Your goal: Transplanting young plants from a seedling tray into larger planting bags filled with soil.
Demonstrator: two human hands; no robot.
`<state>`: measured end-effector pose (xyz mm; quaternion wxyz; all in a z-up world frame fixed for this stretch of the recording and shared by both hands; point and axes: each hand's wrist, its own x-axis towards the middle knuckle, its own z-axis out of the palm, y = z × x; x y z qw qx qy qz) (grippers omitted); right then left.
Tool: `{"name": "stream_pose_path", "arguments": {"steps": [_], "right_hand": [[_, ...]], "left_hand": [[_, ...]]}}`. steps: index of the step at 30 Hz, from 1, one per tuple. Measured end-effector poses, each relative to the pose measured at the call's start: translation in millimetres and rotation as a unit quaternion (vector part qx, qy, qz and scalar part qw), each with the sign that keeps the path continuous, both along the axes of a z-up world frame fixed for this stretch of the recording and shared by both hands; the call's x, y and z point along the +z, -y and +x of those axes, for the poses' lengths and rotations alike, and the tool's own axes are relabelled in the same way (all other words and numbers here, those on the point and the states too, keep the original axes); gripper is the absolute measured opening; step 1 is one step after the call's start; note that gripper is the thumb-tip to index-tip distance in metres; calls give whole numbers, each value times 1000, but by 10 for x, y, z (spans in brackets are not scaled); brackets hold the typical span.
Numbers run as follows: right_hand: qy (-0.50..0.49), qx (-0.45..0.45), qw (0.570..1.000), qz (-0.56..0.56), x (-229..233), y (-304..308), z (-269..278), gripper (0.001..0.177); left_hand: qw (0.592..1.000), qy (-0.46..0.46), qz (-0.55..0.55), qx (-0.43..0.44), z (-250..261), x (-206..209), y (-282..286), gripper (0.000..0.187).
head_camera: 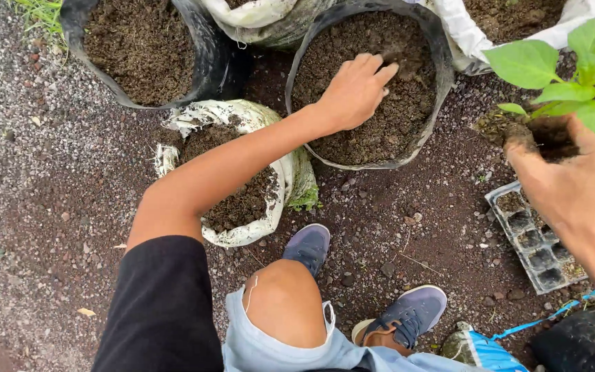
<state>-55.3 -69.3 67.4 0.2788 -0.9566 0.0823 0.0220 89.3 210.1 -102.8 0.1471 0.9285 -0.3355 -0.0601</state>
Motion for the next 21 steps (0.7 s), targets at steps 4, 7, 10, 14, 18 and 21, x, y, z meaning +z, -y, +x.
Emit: {"name": "stream_pose_path", "arguments": {"steps": [4,7,10,14,18,21], "right_hand": [[114,83,985,-101,-132,-21,87,23],[189,127,964,-139,-249,0,96,20],[179,117,964,-160,-292,-37,113,18],[175,133,965,-141,-275,-143,204,20],[184,144,964,-128,-297,-200,210,16],[190,129,963,-142,-309,-184,130,21]], "left_hand": [[991,-19,-42,-126,-154,168,-107,43],[979,-5,22,-203,-205,355,-434,36],[971,77,100,-205,-118,446,-677,14],[976,90,95,-176,30,447,-573,42],[960,42,121,-248,71,275,-397,43],[931,110,207,-281,133,368,-392,40]]}}
